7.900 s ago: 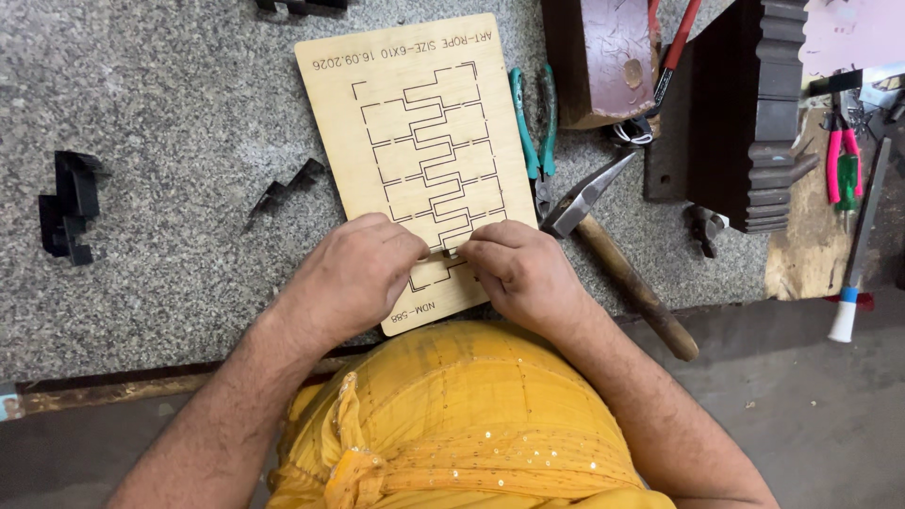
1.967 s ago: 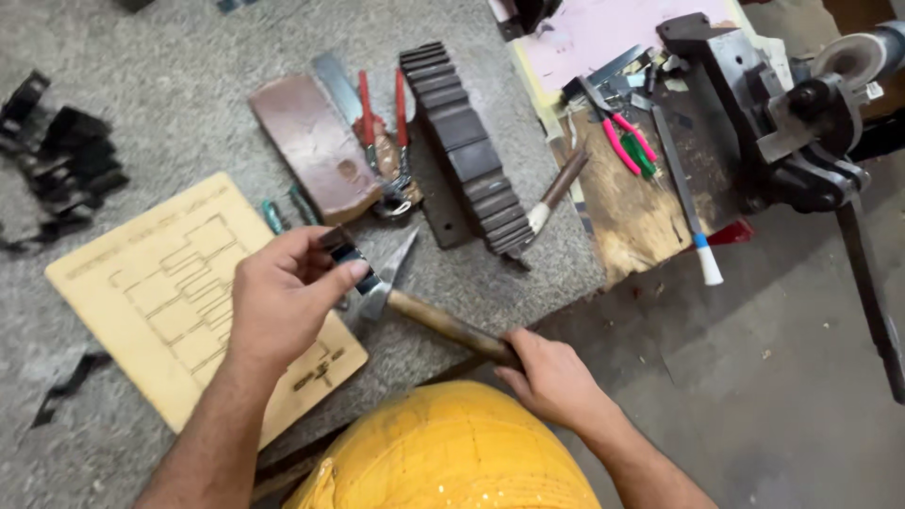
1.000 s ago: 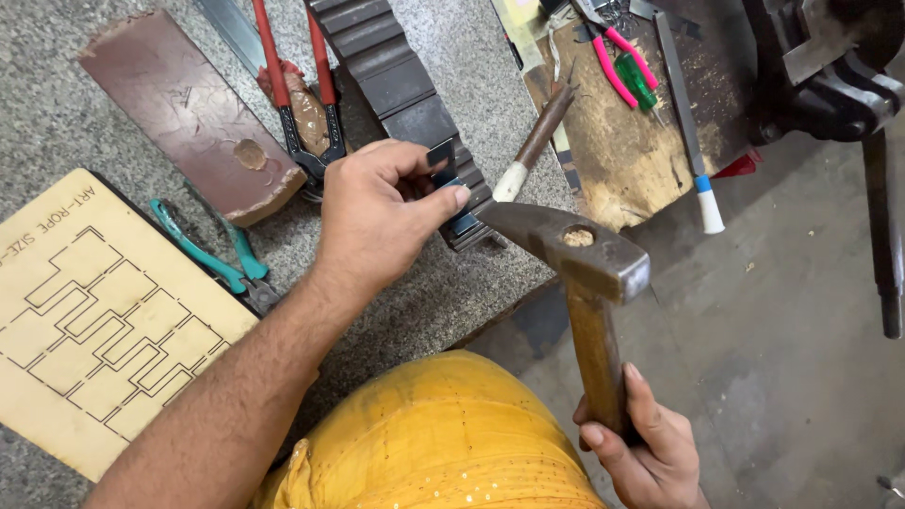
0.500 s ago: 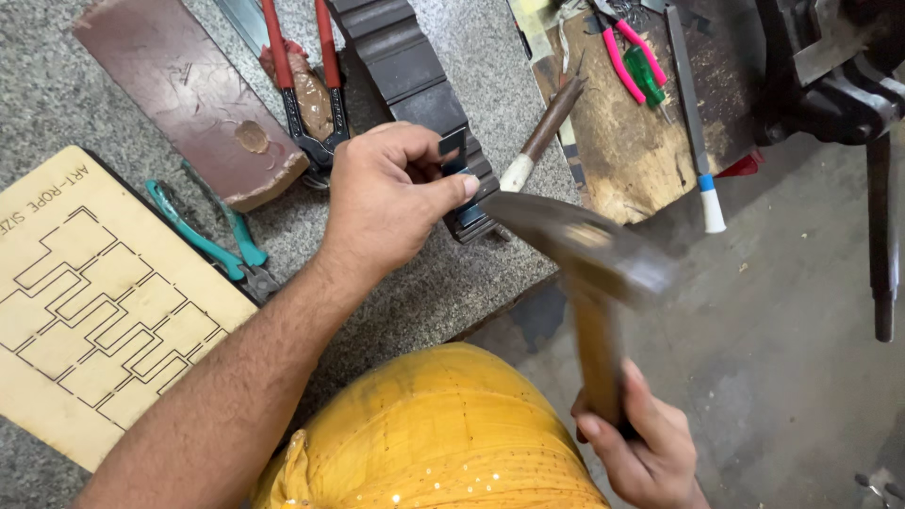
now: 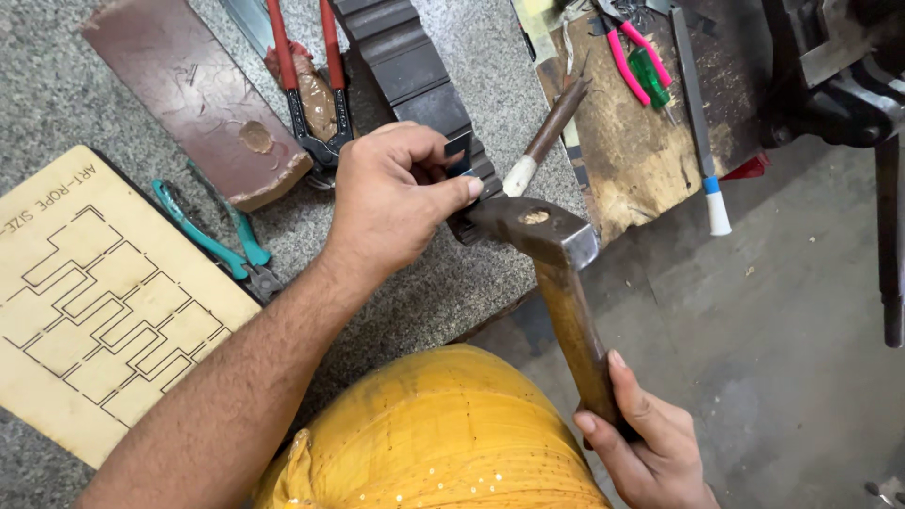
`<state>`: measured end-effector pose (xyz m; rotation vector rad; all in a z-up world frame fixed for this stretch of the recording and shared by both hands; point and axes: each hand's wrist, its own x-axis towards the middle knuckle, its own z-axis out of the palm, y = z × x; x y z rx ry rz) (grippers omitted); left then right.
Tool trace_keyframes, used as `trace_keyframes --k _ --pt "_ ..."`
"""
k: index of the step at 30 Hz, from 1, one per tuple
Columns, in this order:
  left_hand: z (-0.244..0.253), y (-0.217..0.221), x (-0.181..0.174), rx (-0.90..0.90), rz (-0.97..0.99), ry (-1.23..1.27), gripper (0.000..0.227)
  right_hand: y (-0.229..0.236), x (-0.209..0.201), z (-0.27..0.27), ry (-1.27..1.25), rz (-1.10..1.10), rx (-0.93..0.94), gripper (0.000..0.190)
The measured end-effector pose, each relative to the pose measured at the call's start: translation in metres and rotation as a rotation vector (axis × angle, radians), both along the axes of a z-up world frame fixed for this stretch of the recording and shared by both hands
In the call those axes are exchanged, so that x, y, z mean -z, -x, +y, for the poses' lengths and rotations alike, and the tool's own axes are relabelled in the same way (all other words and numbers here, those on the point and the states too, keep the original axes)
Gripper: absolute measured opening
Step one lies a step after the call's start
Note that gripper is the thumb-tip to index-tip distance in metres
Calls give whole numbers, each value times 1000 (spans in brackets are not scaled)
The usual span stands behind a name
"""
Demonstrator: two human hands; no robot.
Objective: The person repeatedly picks up small black metal pieces from a wooden template, places them into a metal grooved jig, and strikes them with a hammer to shape them. The person then returns the shaped pieces to the template.
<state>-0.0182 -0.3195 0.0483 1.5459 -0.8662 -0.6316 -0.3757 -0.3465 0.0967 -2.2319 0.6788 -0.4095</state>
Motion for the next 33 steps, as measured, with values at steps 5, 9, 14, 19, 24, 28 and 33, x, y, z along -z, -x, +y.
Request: trace_keyframes --k 5,9,14,19,24,28,33 --pt "-1 0 2 -13 -36 11 24 -1 1 2 -44 -227 -89 73" --pt "-1 0 1 -2 -30 7 23 -3 4 3 40 -7 -30 74" --pt "-1 1 -2 5 -16 -32 22 0 3 6 13 -104 -27 74" --pt "-1 2 -2 -7 -24 -6 22 1 3 3 5 -43 -9 74" --pt "-1 0 -2 -6 -41 -8 23 -4 1 0 27 -154 -78 72" --pt "-1 0 0 -10 -54 -30 24 -3 3 2 -31 -80 18 73" --pt "-2 2 -5 -34 -91 -4 24 4 5 -2 -139 -52 77 76"
